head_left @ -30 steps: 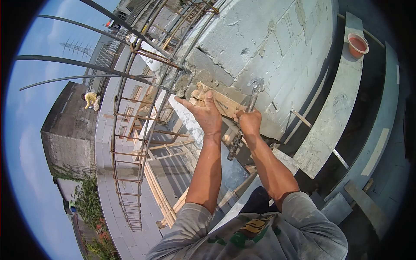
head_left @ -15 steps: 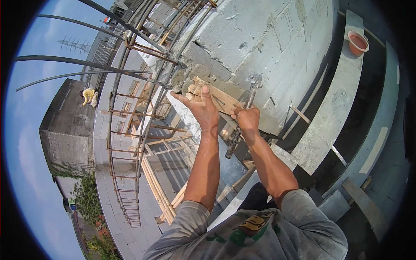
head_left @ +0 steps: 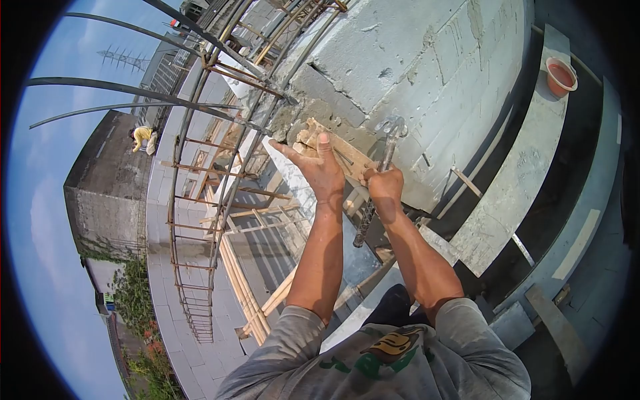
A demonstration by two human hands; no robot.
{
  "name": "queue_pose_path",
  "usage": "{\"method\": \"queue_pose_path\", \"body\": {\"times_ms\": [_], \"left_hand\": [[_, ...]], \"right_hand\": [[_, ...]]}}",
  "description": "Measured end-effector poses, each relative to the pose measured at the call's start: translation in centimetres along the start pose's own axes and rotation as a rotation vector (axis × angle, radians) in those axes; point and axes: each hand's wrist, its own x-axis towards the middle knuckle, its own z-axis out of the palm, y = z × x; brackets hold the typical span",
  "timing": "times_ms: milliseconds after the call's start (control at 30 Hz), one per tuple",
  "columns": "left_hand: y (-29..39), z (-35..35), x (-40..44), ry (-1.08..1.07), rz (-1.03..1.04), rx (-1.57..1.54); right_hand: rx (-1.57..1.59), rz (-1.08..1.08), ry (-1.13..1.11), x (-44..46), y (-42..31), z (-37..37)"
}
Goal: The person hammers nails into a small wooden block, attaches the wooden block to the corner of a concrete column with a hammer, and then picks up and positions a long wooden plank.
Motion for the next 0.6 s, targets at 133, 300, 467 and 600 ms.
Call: {"method": "queue_pose_path", "body": {"times_ms": [133, 300, 467, 600], "left_hand": [[-0.6, -0.2, 0.1, -0.022, -0.008, 0.002], [-0.6, -0.3, 0.2, -0.059, -0.031, -0.010], [0.6, -0.2, 0.3, -0.039, 0.002, 0.119], [0.0, -0.2, 0.4, -0.033, 0.007, 0.195]], "right_hand": [[0.060, 0.046, -0.011, -0.3, -0.7, 0.0], [-0.202, -0.108, 0.004, 0.6, 0.6, 0.1], [-0.174, -0.120, 0.039, 0.1, 0.3, 0.7], [-0.177, -0.109, 0.019, 0.2, -0.4, 0.8]]}}
